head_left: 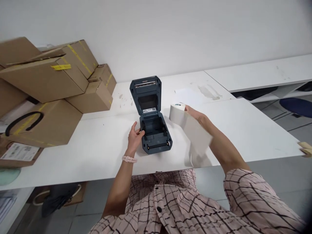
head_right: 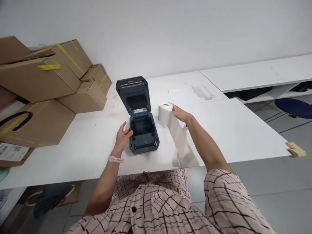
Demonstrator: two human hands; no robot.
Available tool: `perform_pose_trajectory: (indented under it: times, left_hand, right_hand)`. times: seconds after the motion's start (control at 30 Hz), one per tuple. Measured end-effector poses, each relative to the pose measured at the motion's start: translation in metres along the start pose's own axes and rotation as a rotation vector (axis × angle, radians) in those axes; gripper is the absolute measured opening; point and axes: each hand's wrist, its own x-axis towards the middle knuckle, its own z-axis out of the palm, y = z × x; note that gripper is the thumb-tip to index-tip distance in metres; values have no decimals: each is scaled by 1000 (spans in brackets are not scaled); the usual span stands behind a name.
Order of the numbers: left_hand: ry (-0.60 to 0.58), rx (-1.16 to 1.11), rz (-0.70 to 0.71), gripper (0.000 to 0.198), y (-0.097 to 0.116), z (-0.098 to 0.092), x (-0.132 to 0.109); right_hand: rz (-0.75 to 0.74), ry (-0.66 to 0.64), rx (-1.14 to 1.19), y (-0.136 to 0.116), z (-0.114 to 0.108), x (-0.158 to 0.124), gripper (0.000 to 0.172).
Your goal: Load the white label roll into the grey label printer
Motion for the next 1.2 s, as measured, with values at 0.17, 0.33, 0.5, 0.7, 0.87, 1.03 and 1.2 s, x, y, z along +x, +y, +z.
perform_pose_trajectory:
  times: [0.17, 0.33, 0.5, 0.7, 0.87, 1.03, 1.2]
  left_hand:
    - [2, 45, 26, 86, -1, 1, 0]
    - [32, 62, 18, 86, -2, 4, 0]
    - [29, 82, 30, 85, -2, 3, -2]
    - [40, 70, 52, 84, -6, 3, -1]
    - [39, 83, 49, 77, -5, 5, -4]
    - [51, 116, 58, 71, 2, 9, -14]
    - [87, 101, 60, 69, 0, 13, -17]
  right_hand:
    - [-236, -290, -210, -73, 40, 14, 60]
    - [-157, -480, -888, -100, 96, 40, 70]
    - [-53, -552, -1132, -87, 126, 59, 73]
    - [-65, -508, -1095, -72, 128, 51, 70]
    - [-365, -254, -979, -61, 133, -33, 56]
    - [-447, -75, -965, -34, 163, -101, 51]
    - [-466, 52, -955, -22, 181, -105, 48]
